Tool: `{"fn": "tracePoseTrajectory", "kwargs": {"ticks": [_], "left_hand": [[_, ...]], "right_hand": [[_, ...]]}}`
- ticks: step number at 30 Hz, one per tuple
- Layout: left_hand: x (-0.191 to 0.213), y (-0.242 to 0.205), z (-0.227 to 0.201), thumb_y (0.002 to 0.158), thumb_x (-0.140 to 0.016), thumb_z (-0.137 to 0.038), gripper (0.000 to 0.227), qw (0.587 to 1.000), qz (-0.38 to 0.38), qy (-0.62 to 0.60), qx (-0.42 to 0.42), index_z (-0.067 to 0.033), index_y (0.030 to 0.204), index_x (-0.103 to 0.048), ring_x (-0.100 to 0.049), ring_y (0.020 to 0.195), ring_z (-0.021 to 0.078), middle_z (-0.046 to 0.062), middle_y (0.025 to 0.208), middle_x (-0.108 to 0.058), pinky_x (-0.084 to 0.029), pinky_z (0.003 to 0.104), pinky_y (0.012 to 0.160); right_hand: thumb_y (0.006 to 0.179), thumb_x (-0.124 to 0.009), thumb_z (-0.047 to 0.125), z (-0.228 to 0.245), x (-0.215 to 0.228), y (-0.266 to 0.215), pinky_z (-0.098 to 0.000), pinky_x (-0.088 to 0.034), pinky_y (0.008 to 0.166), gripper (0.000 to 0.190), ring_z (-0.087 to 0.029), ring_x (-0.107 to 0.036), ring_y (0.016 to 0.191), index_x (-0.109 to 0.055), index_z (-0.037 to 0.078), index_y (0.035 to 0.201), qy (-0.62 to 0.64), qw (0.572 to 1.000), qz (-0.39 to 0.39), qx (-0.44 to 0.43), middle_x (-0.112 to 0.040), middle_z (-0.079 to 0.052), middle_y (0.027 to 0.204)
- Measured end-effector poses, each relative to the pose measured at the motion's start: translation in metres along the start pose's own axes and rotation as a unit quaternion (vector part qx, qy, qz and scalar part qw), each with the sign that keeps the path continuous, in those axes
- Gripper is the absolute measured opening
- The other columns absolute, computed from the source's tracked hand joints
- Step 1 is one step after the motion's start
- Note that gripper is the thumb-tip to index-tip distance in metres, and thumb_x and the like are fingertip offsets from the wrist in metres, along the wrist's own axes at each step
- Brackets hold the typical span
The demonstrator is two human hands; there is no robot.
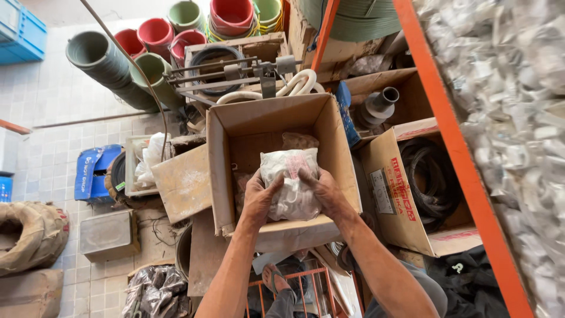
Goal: The person picks up bags containing small white hardware components from a box and places them onto a shelf, organizing them into a neat stack.
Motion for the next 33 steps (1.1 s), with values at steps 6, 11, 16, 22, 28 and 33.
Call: {"fn": "tracePoseTrajectory", "kwargs": {"ticks": [6, 11, 16, 22, 28, 33], "left_hand": [[-0.005, -0.010, 0.003, 0.081, -0.096, -0.019, 0.050, 0.999, 0.014, 0.030, 0.028, -0.0031, 0.123, -0.073, -0.073, 0.091, 0.0212, 0.014, 0.102, -0.078, -0.066, 0.042, 0.077], [0.008, -0.011, 0.012, 0.069, -0.101, -0.003, 0.045, 0.999, 0.002, -0.008, 0.036, 0.0004, 0.108, -0.077, -0.078, 0.077, 0.0244, 0.018, 0.089, -0.080, -0.067, 0.040, 0.067], [-0.018, -0.029, -0.008, 0.070, -0.100, -0.004, 0.041, 0.997, 0.041, 0.007, 0.061, -0.0010, 0.104, -0.079, -0.079, 0.077, 0.0215, 0.014, 0.088, -0.081, -0.067, 0.039, 0.070], [-0.008, -0.016, 0.007, 0.060, -0.100, 0.005, 0.046, 0.995, 0.078, -0.012, 0.056, 0.0011, 0.100, -0.078, -0.080, 0.077, 0.0271, 0.017, 0.087, -0.081, -0.067, 0.044, 0.071], [-0.026, -0.042, -0.005, 0.069, -0.097, -0.001, 0.049, 0.989, 0.092, -0.041, 0.104, 0.0006, 0.115, -0.078, -0.081, 0.087, 0.0335, 0.018, 0.098, -0.082, -0.066, 0.048, 0.076], [-0.027, -0.041, -0.013, 0.071, -0.097, -0.001, 0.049, 0.994, 0.070, -0.029, 0.084, 0.0038, 0.115, -0.076, -0.080, 0.086, 0.0339, 0.020, 0.095, -0.079, -0.065, 0.053, 0.077]], "right_hand": [[0.081, -0.095, 0.019, -0.007, 0.003, 0.008, -0.0383, -0.064, 0.077, 0.041, -0.023, -0.074, 0.087, -0.076, 0.006, 0.115, 0.091, 0.995, -0.007, 0.039, -0.077, -0.014, 0.097], [0.084, -0.092, 0.032, -0.010, -0.004, -0.012, -0.0435, -0.066, 0.083, 0.055, -0.025, -0.077, 0.098, -0.071, 0.008, 0.129, 0.174, 0.984, 0.029, 0.011, -0.078, -0.013, 0.110], [0.083, -0.093, 0.007, -0.009, 0.007, -0.007, -0.0376, -0.067, 0.080, 0.032, -0.023, -0.079, 0.089, -0.075, 0.001, 0.108, 0.182, 0.978, 0.011, 0.096, -0.079, -0.013, 0.096], [0.077, -0.095, 0.002, 0.038, 0.001, -0.053, -0.0323, -0.064, 0.071, 0.025, -0.016, -0.076, 0.078, -0.079, 0.001, 0.096, 0.138, 0.984, 0.024, 0.109, -0.079, -0.009, 0.084], [0.084, -0.095, 0.022, 0.041, 0.018, -0.045, -0.0350, -0.065, 0.065, 0.030, -0.020, -0.076, 0.074, -0.078, 0.002, 0.097, 0.108, 0.987, 0.017, 0.115, -0.078, -0.012, 0.084], [0.082, -0.094, 0.014, 0.049, 0.016, -0.058, -0.0316, -0.061, 0.062, 0.021, -0.018, -0.070, 0.070, -0.077, 0.003, 0.091, 0.109, 0.987, -0.009, 0.121, -0.071, -0.007, 0.077]]}}
Point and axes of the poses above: each hand's wrist, its own y-axis towards the middle knuckle, its own x-axis out of the back of the hand, z = x × y, the point moved 9 cm from there along y, towards the middle knuckle
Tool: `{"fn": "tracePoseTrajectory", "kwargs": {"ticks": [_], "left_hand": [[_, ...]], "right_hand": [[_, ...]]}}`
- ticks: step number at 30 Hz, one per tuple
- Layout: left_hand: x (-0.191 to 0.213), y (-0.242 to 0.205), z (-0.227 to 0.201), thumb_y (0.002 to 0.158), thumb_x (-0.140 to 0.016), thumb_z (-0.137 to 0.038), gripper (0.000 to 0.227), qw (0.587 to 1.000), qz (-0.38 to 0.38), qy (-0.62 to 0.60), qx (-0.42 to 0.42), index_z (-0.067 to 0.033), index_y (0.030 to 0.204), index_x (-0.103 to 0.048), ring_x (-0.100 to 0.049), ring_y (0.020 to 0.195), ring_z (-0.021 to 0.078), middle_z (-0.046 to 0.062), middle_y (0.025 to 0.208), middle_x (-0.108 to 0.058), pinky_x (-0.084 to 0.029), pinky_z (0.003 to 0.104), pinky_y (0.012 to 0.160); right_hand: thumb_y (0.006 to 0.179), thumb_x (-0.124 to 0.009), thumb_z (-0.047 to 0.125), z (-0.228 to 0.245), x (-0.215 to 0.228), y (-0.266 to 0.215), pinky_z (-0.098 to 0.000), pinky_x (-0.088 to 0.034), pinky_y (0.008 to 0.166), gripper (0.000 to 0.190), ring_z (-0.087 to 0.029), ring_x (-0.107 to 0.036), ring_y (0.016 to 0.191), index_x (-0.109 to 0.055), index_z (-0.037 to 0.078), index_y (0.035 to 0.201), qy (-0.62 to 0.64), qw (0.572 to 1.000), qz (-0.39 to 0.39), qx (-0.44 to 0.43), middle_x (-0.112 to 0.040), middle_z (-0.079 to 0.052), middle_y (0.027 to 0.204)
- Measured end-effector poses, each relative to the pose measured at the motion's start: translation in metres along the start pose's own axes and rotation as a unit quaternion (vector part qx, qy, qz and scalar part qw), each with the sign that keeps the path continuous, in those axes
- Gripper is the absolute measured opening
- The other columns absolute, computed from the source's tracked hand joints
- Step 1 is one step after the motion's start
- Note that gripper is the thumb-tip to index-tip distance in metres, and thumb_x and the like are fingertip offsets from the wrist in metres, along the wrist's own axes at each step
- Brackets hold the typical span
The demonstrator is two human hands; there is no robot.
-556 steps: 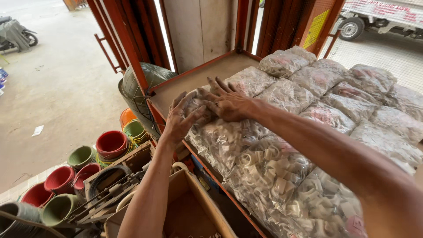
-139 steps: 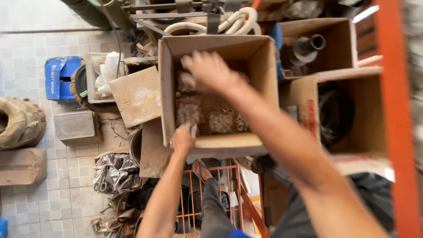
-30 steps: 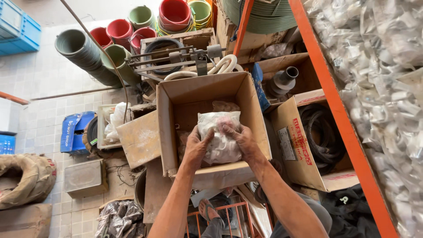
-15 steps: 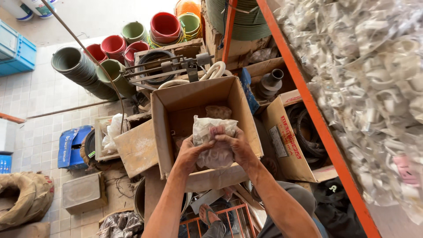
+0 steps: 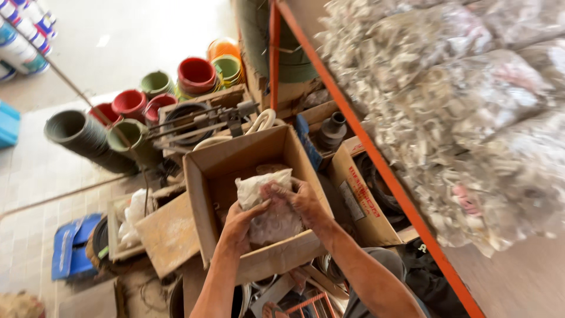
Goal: The person picks up bags containing small white hardware components from a box and places them onto a shelf, organizing them into a neat stack.
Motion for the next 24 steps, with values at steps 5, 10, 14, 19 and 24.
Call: {"fn": "tracePoseTrajectory", "kwargs": {"ticks": [5, 10, 14, 19, 24], "left_hand": [[-0.013, -0.009, -0.007, 0.076, -0.084, -0.019, 0.059, 0.996, 0.054, 0.020, 0.065, 0.0075, 0.128, -0.069, -0.074, 0.092, 0.0350, 0.023, 0.106, -0.078, -0.062, 0.049, 0.083], [0.000, 0.004, -0.019, 0.078, -0.081, -0.003, 0.053, 1.000, 0.016, 0.013, 0.021, 0.0070, 0.130, -0.075, -0.074, 0.101, 0.0347, 0.022, 0.115, -0.079, -0.060, 0.048, 0.089], [-0.010, 0.005, -0.030, 0.080, -0.075, -0.016, 0.065, 0.997, 0.066, -0.028, 0.028, 0.0073, 0.140, -0.064, -0.068, 0.113, 0.0393, 0.027, 0.127, -0.072, -0.055, 0.054, 0.098], [-0.053, -0.017, -0.064, 0.080, -0.075, -0.017, 0.058, 0.997, 0.061, 0.016, 0.054, 0.0116, 0.129, -0.072, -0.071, 0.106, 0.0424, 0.031, 0.120, -0.075, -0.058, 0.053, 0.096], [-0.054, 0.008, -0.077, 0.080, -0.079, -0.018, 0.047, 0.995, 0.086, 0.028, 0.028, 0.0088, 0.119, -0.075, -0.072, 0.102, 0.0386, 0.026, 0.113, -0.077, -0.058, 0.050, 0.092]], "right_hand": [[0.091, -0.079, 0.042, 0.002, 0.011, 0.007, -0.0314, -0.058, 0.061, 0.039, -0.015, -0.070, 0.071, -0.080, 0.003, 0.091, -0.082, 0.996, 0.013, 0.011, -0.076, -0.007, 0.080], [0.080, -0.090, 0.008, 0.022, -0.009, 0.001, -0.0347, -0.065, 0.082, 0.032, -0.022, -0.075, 0.091, -0.068, 0.004, 0.102, 0.062, 0.992, 0.107, 0.016, -0.076, -0.011, 0.098], [0.082, -0.091, 0.025, 0.041, -0.006, 0.004, -0.0273, -0.063, 0.077, 0.037, -0.016, -0.067, 0.085, -0.070, 0.007, 0.105, -0.061, 0.995, 0.074, 0.031, -0.070, -0.005, 0.094], [0.070, -0.092, 0.034, 0.069, -0.016, -0.015, -0.0328, -0.060, 0.081, 0.061, -0.019, -0.069, 0.096, -0.058, 0.012, 0.115, -0.087, 0.991, 0.093, -0.036, -0.067, -0.008, 0.105], [0.052, -0.086, 0.055, 0.159, -0.022, -0.051, -0.0368, -0.054, 0.103, 0.108, -0.025, -0.061, 0.130, -0.052, 0.016, 0.147, -0.222, 0.970, 0.097, 0.025, -0.058, -0.012, 0.147]]}}
Point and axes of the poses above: each hand's wrist, its own y-axis towards the middle knuckle, its own x-axis out of the back of the hand, z = x × y, the point moved 9 cm from there along y, towards the middle knuckle
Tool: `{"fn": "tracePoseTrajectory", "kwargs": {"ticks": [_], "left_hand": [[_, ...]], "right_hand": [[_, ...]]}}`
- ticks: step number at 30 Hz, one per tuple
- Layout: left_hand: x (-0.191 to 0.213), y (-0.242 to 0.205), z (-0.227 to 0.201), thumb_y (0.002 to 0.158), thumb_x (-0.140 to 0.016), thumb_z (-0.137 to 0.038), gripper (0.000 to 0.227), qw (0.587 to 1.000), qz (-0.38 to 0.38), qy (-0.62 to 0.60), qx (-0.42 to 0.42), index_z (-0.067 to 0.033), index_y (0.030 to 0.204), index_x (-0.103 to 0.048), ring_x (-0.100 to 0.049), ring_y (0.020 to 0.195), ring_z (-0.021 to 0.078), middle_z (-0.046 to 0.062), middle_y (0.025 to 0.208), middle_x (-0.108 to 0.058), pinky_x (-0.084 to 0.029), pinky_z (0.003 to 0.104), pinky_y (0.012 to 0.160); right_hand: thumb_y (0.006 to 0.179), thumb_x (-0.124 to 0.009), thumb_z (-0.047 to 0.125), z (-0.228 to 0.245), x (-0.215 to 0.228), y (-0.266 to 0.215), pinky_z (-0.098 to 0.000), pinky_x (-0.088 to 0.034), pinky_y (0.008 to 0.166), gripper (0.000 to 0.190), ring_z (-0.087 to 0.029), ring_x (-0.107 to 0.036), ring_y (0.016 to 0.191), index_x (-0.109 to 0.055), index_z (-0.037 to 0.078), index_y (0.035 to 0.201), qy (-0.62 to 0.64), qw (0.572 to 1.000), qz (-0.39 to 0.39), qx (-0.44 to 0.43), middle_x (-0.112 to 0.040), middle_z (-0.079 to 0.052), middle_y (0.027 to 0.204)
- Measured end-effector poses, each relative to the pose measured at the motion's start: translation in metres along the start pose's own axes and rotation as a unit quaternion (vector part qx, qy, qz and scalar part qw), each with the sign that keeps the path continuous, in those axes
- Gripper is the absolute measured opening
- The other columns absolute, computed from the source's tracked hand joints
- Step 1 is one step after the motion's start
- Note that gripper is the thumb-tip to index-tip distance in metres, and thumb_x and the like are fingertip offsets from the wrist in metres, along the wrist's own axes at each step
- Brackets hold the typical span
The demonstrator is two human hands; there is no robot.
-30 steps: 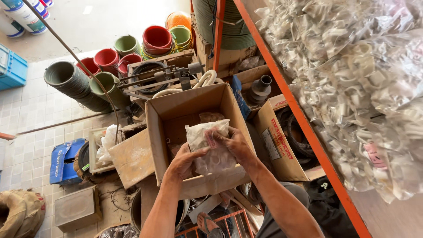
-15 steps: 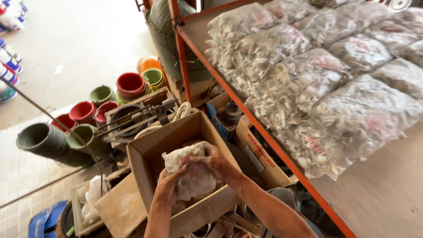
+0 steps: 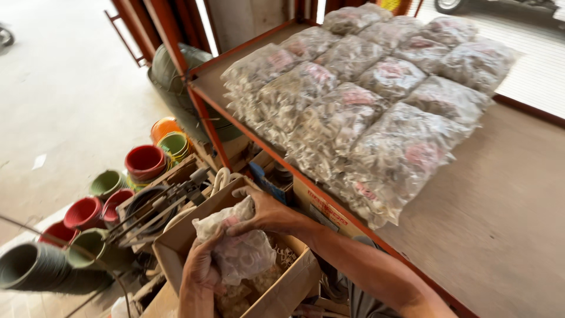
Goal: The person picks up bags containing small white hardware components from a box and places them onto a shelf, organizing them into a neat stack.
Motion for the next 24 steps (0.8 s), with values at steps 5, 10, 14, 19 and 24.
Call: {"fn": "tracePoseTrajectory", "kwargs": {"ticks": [5, 10, 14, 19, 24], "left_hand": [[-0.045, -0.003, -0.041, 0.074, -0.084, -0.026, 0.054, 0.996, 0.081, 0.029, -0.026, 0.0006, 0.120, -0.073, -0.069, 0.101, 0.0365, 0.022, 0.115, -0.076, -0.057, 0.050, 0.086], [-0.171, -0.043, -0.105, 0.090, -0.078, -0.027, 0.059, 0.941, 0.329, -0.002, -0.078, 0.0089, 0.135, -0.065, -0.076, 0.099, 0.0402, 0.028, 0.120, -0.077, -0.062, 0.052, 0.084], [-0.226, -0.010, -0.137, 0.092, -0.080, -0.011, 0.029, 0.978, 0.178, 0.040, -0.099, 0.0084, 0.112, -0.070, -0.079, 0.078, 0.0449, 0.032, 0.096, -0.076, -0.064, 0.059, 0.064], [-0.342, -0.022, -0.143, 0.094, -0.073, -0.016, 0.056, 0.918, 0.297, 0.255, -0.069, -0.0060, 0.144, -0.051, -0.079, 0.082, 0.0349, 0.016, 0.103, -0.073, -0.065, 0.054, 0.070], [-0.418, 0.043, -0.102, 0.086, -0.088, -0.038, 0.051, 0.917, 0.291, 0.263, -0.069, -0.0094, 0.121, -0.065, -0.081, 0.077, 0.0296, 0.016, 0.092, -0.079, -0.067, 0.046, 0.073]], "right_hand": [[0.046, -0.083, 0.061, 0.067, 0.025, -0.028, -0.0452, -0.057, 0.106, 0.129, -0.033, -0.062, 0.132, -0.037, 0.017, 0.158, -0.041, 0.995, -0.064, 0.070, -0.055, -0.015, 0.154], [0.075, -0.085, 0.024, 0.120, 0.058, -0.050, -0.0374, -0.073, 0.074, 0.062, -0.029, -0.081, 0.094, -0.066, 0.007, 0.131, -0.049, 0.991, -0.075, 0.102, -0.076, -0.016, 0.122], [0.069, -0.095, 0.023, 0.153, 0.133, -0.063, -0.0397, -0.067, 0.092, 0.071, -0.024, -0.078, 0.104, -0.075, 0.021, 0.137, -0.045, 0.967, -0.189, 0.167, -0.083, -0.014, 0.112], [0.062, -0.100, 0.008, 0.169, 0.278, -0.087, -0.0365, -0.071, 0.068, 0.071, -0.026, -0.078, 0.086, -0.075, 0.013, 0.128, 0.179, 0.876, -0.392, 0.216, -0.069, -0.012, 0.107], [0.077, -0.099, 0.019, 0.128, 0.408, -0.099, -0.0391, -0.073, 0.060, 0.062, -0.026, -0.079, 0.074, -0.071, 0.006, 0.130, 0.182, 0.836, -0.476, 0.204, -0.068, -0.018, 0.098]]}}
Point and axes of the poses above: each hand's wrist, its own y-axis towards the middle knuckle, its own x-axis out of the back of the hand, z = x × y, the point moved 9 cm from there along y, towards the middle knuckle
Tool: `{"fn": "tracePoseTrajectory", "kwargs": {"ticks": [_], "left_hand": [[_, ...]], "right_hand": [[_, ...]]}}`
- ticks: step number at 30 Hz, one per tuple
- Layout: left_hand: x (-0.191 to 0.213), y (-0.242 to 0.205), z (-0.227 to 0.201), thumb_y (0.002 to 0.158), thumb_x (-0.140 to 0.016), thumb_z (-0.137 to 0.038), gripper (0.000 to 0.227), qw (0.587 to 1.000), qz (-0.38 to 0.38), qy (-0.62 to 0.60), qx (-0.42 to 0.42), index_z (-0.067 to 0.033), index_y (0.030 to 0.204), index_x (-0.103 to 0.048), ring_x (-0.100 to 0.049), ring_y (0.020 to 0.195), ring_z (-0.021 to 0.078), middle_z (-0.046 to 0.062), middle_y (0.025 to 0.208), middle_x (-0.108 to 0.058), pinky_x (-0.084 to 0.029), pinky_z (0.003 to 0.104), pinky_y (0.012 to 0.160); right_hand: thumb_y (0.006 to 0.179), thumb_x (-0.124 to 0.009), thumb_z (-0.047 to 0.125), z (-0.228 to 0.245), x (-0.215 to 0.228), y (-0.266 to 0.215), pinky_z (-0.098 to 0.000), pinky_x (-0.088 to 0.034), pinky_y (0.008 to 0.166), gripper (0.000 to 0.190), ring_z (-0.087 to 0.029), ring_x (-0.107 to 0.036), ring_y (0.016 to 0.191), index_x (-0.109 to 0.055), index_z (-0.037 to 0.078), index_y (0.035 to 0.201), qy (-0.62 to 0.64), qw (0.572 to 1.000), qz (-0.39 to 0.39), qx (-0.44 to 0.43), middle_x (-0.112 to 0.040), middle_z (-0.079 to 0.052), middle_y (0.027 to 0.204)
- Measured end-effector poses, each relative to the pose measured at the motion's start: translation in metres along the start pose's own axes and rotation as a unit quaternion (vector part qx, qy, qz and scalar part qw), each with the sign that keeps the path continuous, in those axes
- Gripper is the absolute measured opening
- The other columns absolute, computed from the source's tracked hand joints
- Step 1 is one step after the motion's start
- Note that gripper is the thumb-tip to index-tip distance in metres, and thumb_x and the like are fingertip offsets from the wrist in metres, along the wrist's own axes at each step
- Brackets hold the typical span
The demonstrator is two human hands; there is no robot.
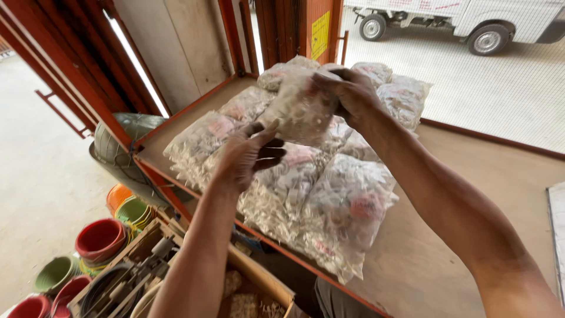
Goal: The person picks up bags containing small white hardware components from a box and places them onto a shelf, organizing them into a neat stack.
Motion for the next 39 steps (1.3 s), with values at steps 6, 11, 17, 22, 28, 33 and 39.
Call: {"fn": "tracePoseTrajectory", "kwargs": {"ticks": [6, 11, 17, 22, 28, 33, 39], "left_hand": [[-0.035, 0.094, 0.046, 0.091, -0.088, -0.032, 0.040, 0.998, 0.019, 0.053, 0.000, 0.0005, 0.106, -0.070, -0.081, 0.071, 0.0327, 0.023, 0.082, -0.078, -0.066, 0.044, 0.065], [-0.029, 0.114, 0.045, 0.079, -0.087, -0.051, 0.035, 0.894, -0.102, 0.434, -0.043, -0.0241, 0.100, -0.081, -0.078, 0.101, 0.0330, 0.006, 0.087, -0.082, -0.066, 0.050, 0.082], [-0.063, 0.106, 0.032, 0.094, -0.064, -0.031, 0.035, 0.778, -0.016, 0.579, -0.243, -0.0282, 0.125, -0.079, -0.068, 0.112, 0.0409, 0.010, 0.114, -0.070, -0.063, 0.063, 0.091], [-0.058, 0.100, 0.037, 0.097, -0.052, -0.038, 0.041, 0.798, 0.021, 0.583, -0.149, -0.0319, 0.129, -0.077, -0.067, 0.124, 0.0416, 0.007, 0.131, -0.073, -0.057, 0.061, 0.104], [-0.059, 0.097, 0.034, 0.101, -0.050, -0.045, 0.041, 0.777, 0.043, 0.613, -0.136, -0.0334, 0.129, -0.077, -0.068, 0.125, 0.0422, 0.010, 0.125, -0.077, -0.056, 0.059, 0.105], [-0.075, 0.059, 0.022, 0.101, -0.049, -0.042, 0.055, 0.726, 0.111, 0.670, -0.107, -0.0276, 0.154, -0.052, -0.049, 0.146, 0.0412, 0.009, 0.152, -0.061, -0.028, 0.072, 0.121], [-0.078, 0.034, 0.007, 0.110, -0.034, -0.049, 0.069, 0.726, 0.112, 0.672, -0.098, -0.0124, 0.167, -0.034, -0.026, 0.161, 0.0439, 0.014, 0.168, -0.045, -0.010, 0.081, 0.123]], "right_hand": [[0.079, -0.098, 0.028, -0.035, 0.058, 0.036, -0.0425, -0.068, 0.065, 0.066, -0.027, -0.077, 0.081, -0.069, 0.006, 0.134, -0.142, 0.989, -0.037, -0.028, -0.071, -0.017, 0.101], [0.087, -0.075, 0.077, -0.039, 0.079, 0.039, -0.0639, -0.048, 0.113, 0.070, -0.051, -0.054, 0.138, -0.075, 0.026, 0.136, -0.596, 0.802, 0.011, 0.032, -0.050, -0.018, 0.151], [0.108, -0.046, 0.058, -0.002, -0.016, -0.021, -0.0718, -0.041, 0.115, 0.067, -0.055, -0.040, 0.150, -0.063, 0.008, 0.149, -0.581, 0.719, 0.231, 0.303, -0.055, -0.028, 0.153], [0.101, -0.042, 0.073, -0.038, -0.011, 0.000, -0.0749, -0.020, 0.124, 0.077, -0.049, -0.018, 0.161, -0.043, 0.029, 0.164, -0.610, 0.703, 0.324, 0.173, -0.033, -0.017, 0.173], [0.100, -0.042, 0.073, -0.042, -0.013, 0.007, -0.0691, -0.018, 0.127, 0.074, -0.048, -0.020, 0.160, -0.044, 0.034, 0.163, -0.624, 0.690, 0.327, 0.167, -0.032, -0.016, 0.172], [0.096, -0.045, 0.077, -0.043, -0.006, -0.001, -0.0726, -0.016, 0.125, 0.081, -0.051, -0.015, 0.160, -0.037, 0.037, 0.166, -0.632, 0.683, 0.328, 0.163, -0.023, -0.018, 0.176], [0.094, -0.046, 0.079, -0.050, -0.004, 0.000, -0.0722, -0.016, 0.126, 0.084, -0.049, -0.013, 0.161, -0.034, 0.039, 0.167, -0.654, 0.668, 0.325, 0.146, -0.018, -0.014, 0.178]]}}
Point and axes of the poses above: each hand's wrist, its own y-axis towards the middle knuckle, its own x-axis out of the back of the hand, z = x × y, the point moved 9 cm from there along y, towards the middle knuckle
